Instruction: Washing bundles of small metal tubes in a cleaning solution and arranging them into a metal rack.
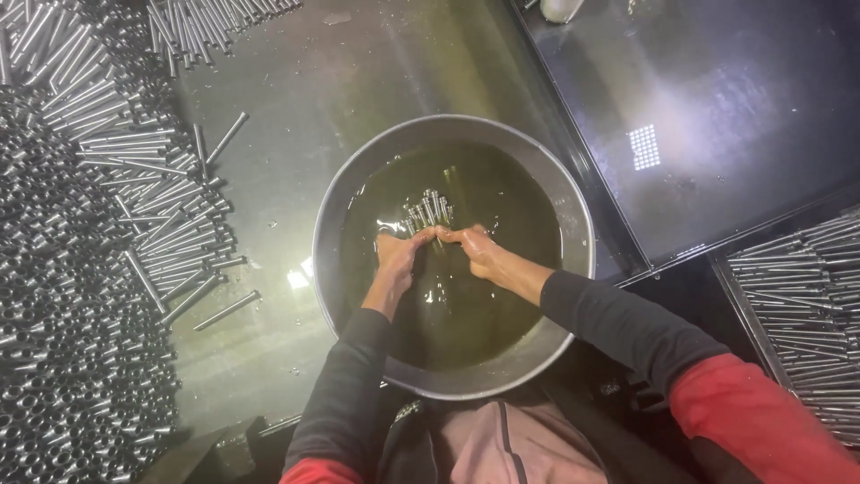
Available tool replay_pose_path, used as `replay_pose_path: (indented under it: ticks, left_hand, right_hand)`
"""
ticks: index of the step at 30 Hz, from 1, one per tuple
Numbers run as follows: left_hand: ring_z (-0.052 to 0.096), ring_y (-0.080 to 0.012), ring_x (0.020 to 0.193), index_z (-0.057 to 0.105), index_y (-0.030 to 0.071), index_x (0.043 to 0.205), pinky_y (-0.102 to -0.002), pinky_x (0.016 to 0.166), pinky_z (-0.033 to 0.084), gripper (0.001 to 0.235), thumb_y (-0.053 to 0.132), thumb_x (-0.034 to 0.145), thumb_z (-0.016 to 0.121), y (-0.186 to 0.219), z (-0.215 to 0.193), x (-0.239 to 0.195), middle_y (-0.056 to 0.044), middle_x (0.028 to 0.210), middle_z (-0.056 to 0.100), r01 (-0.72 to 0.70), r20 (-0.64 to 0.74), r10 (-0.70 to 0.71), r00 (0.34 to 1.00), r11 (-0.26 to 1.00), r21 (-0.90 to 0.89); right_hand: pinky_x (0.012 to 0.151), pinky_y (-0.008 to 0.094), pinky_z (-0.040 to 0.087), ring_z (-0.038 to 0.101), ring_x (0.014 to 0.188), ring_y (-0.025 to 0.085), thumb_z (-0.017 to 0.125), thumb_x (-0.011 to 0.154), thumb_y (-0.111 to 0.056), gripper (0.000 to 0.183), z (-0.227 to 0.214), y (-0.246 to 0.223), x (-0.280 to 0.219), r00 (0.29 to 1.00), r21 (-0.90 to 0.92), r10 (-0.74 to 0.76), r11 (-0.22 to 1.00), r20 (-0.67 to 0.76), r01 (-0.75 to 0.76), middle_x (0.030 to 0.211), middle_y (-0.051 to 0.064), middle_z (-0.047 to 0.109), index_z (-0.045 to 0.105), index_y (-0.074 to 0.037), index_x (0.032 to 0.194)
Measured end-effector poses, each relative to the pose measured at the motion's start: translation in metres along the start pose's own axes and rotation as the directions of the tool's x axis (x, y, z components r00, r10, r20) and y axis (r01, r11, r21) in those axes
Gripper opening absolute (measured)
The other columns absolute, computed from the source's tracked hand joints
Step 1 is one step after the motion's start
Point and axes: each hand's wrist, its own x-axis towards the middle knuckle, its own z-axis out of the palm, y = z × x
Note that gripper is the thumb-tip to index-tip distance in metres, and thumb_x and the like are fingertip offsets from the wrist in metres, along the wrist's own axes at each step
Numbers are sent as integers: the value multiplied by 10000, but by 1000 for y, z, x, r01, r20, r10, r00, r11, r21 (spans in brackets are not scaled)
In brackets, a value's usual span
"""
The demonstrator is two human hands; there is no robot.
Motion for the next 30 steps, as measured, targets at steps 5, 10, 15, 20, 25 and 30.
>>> replay_pose_path:
  ticks: [5, 10, 15, 20, 25, 30]
  left_hand:
    - [512, -438, 1279, 362, -114, 1428, -541, 1117, 415, 1027, 129, 648, 985, 22, -20, -33, -337, 1355, 506, -205, 52, 205, 977, 979, -11]
    - [662, -334, 1099, 519, -76, 1278, -446, 955, 596, 755, -123, 630, 902, -25, -8, -10, -254, 1121, 674, -555, 92, 573, 814, 815, -166]
    - [686, -223, 910, 584, -35, 1200, -300, 779, 640, 743, -133, 546, 921, -54, -4, 7, -178, 973, 670, -641, 65, 672, 738, 728, -244]
    - [696, -226, 907, 581, -17, 1208, -323, 777, 648, 749, -159, 547, 902, -55, -15, 2, -169, 993, 673, -610, 161, 668, 726, 734, -297]
    - [715, -231, 919, 648, 23, 1213, -337, 834, 627, 778, -100, 514, 966, -55, -22, 0, -159, 966, 691, -616, 190, 650, 736, 759, -210]
    - [708, -228, 942, 646, 12, 1260, -352, 893, 614, 887, -97, 451, 993, -46, -20, -2, -164, 988, 693, -569, 216, 612, 761, 789, -230]
  right_hand:
    - [1054, 518, 288, 311, 1258, 362, 933, 705, -70, 923, -10, -2, 0, 939, 37, -317, 948, 137, 315, 1331, 225, 340, 315, 60, 1378]
    - [840, 354, 581, 637, 944, 170, 961, 600, 53, 597, -7, -17, -44, 791, -56, -564, 805, 238, 591, 960, 78, 702, 624, -9, 1089]
    - [936, 548, 531, 693, 1010, 384, 1003, 578, -114, 719, -6, -15, -70, 710, -278, -644, 654, 286, 704, 985, 194, 694, 564, -1, 1136]
    - [897, 450, 556, 712, 952, 265, 1054, 509, -173, 704, -16, -5, -56, 638, -224, -660, 605, 397, 764, 935, 106, 731, 656, -95, 1084]
    - [922, 442, 565, 740, 968, 309, 1058, 462, -341, 884, -23, -26, -53, 520, -290, -677, 432, 521, 854, 979, 80, 772, 640, -164, 1220]
    - [1093, 379, 413, 741, 959, 232, 967, 602, -276, 455, -26, -40, -62, 430, -563, -602, -39, 673, 826, 896, 42, 789, 752, -130, 975]
